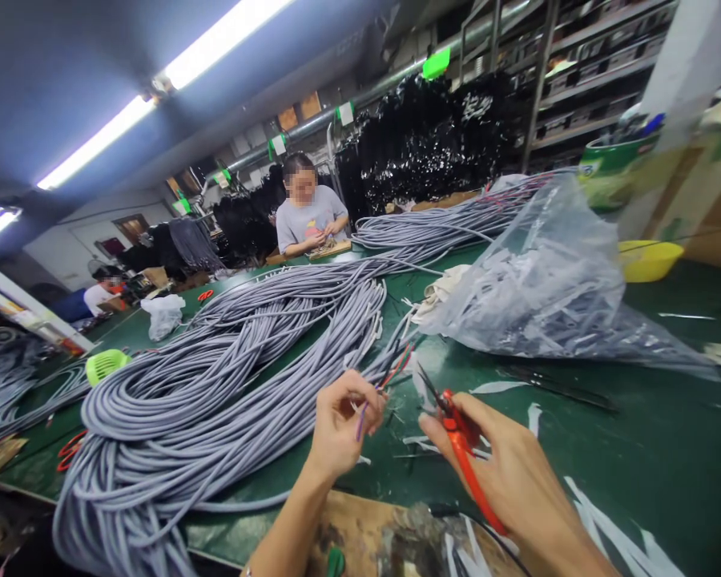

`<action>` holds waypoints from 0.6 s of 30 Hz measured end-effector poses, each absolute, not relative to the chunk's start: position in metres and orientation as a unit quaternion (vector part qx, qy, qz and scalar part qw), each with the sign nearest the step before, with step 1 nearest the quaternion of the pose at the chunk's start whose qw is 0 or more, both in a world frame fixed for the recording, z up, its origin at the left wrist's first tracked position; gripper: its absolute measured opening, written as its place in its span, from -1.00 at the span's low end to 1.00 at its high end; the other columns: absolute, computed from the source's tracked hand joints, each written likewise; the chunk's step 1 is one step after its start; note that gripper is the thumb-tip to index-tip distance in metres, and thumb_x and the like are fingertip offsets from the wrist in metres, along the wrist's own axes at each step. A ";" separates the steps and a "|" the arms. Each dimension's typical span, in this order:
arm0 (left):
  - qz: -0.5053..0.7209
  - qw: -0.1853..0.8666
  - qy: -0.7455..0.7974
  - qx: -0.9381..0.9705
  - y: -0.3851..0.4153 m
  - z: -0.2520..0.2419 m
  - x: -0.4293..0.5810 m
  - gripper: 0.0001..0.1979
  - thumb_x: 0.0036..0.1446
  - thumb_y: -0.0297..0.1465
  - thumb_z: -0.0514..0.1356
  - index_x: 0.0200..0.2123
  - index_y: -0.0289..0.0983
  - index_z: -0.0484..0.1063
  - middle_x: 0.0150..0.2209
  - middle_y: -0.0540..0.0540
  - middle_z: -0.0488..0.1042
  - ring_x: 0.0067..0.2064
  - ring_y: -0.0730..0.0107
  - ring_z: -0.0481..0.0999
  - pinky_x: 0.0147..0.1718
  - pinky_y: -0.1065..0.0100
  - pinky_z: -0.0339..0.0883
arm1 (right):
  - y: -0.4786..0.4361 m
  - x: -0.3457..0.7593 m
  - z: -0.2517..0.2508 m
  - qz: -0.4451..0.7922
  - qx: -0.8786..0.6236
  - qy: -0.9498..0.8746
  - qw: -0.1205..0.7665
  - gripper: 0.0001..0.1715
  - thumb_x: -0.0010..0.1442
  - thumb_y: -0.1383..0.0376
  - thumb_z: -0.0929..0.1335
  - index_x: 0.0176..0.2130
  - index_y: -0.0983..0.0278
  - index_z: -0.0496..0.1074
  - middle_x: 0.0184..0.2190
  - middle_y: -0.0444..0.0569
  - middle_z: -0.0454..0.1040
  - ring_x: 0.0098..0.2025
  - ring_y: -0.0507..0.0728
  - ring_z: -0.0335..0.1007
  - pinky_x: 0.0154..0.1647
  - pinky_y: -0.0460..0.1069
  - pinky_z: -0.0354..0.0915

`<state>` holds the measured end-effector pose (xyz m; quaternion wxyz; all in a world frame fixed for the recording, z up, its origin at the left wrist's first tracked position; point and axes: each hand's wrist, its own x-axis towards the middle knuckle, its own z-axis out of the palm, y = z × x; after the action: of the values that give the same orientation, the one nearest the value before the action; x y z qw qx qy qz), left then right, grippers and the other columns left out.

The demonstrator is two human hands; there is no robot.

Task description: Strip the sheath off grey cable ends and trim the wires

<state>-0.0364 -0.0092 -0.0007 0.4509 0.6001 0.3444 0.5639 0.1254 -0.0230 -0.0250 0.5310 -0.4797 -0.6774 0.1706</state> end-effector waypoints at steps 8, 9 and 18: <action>0.552 0.201 0.356 0.727 -0.014 -0.001 -0.037 -0.80 0.04 -0.54 0.10 -0.58 -0.29 0.42 -0.55 -0.01 0.34 -0.47 0.49 0.33 -0.51 0.48 0.16 | -0.024 0.119 -0.029 0.033 -0.468 -0.713 0.522 -0.60 0.17 0.09 0.25 -0.59 0.22 0.18 -0.67 -0.20 0.21 -0.66 -0.04 0.12 -0.65 -0.14 0.09; 0.544 0.185 0.359 0.736 -0.015 -0.001 -0.037 -0.79 0.01 -0.57 0.08 -0.59 -0.29 0.43 -0.54 -0.02 0.34 -0.47 0.48 0.34 -0.51 0.48 0.17 | -0.023 0.119 -0.031 0.026 -0.465 -0.719 0.515 -0.62 0.18 0.10 0.24 -0.58 0.22 0.19 -0.66 -0.19 0.22 -0.66 -0.03 0.14 -0.64 -0.14 0.10; 0.528 0.140 0.355 0.759 -0.017 0.000 -0.031 -0.72 -0.14 -0.65 -0.02 -0.66 -0.30 0.41 -0.55 -0.01 0.34 -0.56 0.56 0.31 -0.58 0.52 0.16 | -0.023 0.123 -0.035 -0.032 -0.463 -0.765 0.447 -0.65 0.22 0.18 0.17 -0.54 0.22 0.25 -0.62 -0.13 0.32 -0.61 0.01 0.27 -0.57 -0.11 0.12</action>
<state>-0.0307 -0.0166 -0.0003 0.1396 0.7591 0.3548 0.5276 0.1234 -0.0233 -0.0349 0.4467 -0.4628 -0.7651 -0.0317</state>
